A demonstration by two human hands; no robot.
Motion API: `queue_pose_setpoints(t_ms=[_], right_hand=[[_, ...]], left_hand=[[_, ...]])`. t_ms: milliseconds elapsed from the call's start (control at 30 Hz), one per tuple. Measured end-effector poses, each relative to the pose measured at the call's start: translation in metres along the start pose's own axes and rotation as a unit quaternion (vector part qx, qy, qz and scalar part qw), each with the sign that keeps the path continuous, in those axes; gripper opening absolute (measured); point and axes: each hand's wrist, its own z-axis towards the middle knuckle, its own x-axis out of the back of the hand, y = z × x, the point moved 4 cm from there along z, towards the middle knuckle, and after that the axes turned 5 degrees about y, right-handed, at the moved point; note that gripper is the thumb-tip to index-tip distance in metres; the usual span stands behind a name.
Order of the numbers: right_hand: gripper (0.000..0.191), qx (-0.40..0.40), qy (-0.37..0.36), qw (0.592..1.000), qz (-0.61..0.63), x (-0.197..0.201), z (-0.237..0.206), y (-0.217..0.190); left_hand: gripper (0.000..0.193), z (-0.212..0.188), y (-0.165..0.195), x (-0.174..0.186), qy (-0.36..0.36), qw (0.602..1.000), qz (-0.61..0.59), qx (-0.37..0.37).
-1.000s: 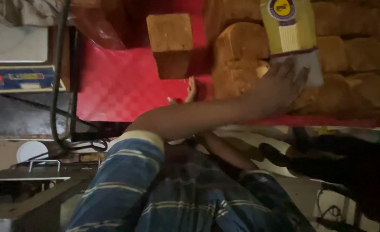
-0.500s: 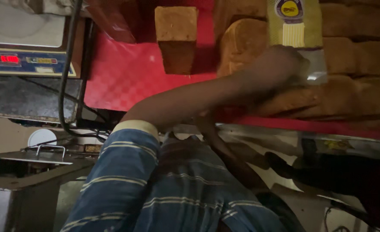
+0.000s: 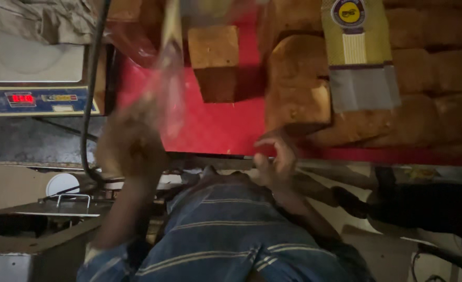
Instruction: The person repeatedly picks up sliced bread loaves, places them into clear plastic bags, and seals the bags. The person then stacks the packaged bread on a red surface next to a digital scale.
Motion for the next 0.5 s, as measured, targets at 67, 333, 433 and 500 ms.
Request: queue_pose_setpoints(t_ms=[67, 333, 433, 500], right_hand=[[0.052, 0.097, -0.063, 0.993, -0.013, -0.005, 0.025, -0.044], [0.02, 0.173, -0.172, 0.951, -0.189, -0.061, 0.071, -0.087], [0.021, 0.164, -0.158, 0.938, -0.261, -0.049, 0.094, -0.072], [0.021, 0.154, -0.123, 0.934, -0.298, -0.041, 0.103, -0.072]], left_hand=[[0.029, -0.017, 0.028, 0.019, -0.056, 0.979, 0.014, -0.196], [0.051, -0.007, 0.026, 0.026, -0.184, 0.974, -0.076, -0.109], [0.06, 0.013, 0.008, 0.05, -0.148, 0.986, 0.029, -0.075], [0.074, 0.023, 0.004, 0.055, -0.164, 0.985, 0.032, -0.034]])
